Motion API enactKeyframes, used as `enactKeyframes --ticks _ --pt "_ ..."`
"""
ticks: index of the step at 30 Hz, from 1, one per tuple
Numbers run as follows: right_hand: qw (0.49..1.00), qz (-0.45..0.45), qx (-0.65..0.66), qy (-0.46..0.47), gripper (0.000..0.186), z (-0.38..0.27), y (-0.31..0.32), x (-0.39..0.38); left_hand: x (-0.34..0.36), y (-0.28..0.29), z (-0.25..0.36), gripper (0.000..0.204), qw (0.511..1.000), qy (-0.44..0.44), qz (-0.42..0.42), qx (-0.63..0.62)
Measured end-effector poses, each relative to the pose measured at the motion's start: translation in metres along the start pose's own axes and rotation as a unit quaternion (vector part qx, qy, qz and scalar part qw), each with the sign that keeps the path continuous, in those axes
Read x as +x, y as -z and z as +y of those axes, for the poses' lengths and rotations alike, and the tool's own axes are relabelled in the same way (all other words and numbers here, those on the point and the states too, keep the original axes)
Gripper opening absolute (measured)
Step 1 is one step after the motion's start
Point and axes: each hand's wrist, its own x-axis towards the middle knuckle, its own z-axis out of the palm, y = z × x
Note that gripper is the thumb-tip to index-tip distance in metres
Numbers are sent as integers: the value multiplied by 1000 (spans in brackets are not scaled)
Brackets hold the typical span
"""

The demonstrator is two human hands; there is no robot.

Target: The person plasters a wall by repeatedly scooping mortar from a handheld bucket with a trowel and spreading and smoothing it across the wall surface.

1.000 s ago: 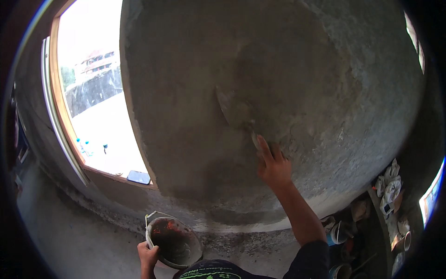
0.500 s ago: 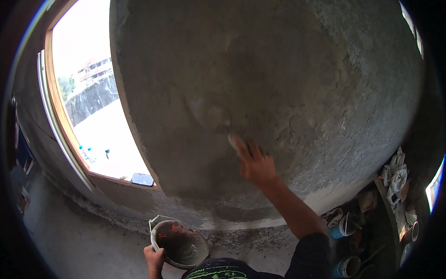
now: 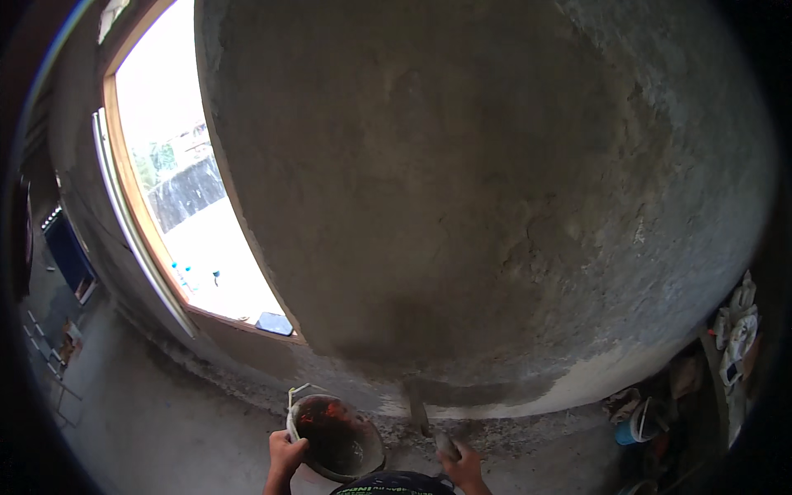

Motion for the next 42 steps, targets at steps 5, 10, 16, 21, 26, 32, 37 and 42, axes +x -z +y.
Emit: enactKeyframes --ticks 5,10,16,21,26,32,37,42 --pt "981 -145 81 -101 49 53 4 -35 3 -25 11 20 995 30 -34 95" --pt "986 -126 70 -85 58 58 39 -19 -14 -66 31 19 995 -31 -33 87" --pt "974 -160 122 -108 47 37 115 -17 -38 -97 28 17 910 -331 0 248" --pt "971 -233 -21 -54 32 -8 153 -9 -65 -114 44 20 980 -164 -68 87" --pt "957 -263 -112 -47 32 -39 156 1 -74 -128 70 20 972 -188 -102 94" --pt "920 -321 -226 -4 32 -67 161 33 -80 -136 76 19 963 -222 -118 98" --pt "905 -357 -231 -12 28 -84 155 53 -85 -139 82 17 960 -236 -125 90" --pt "928 -336 -159 -17 28 -73 137 53 -89 -144 86 20 958 -246 -128 78"
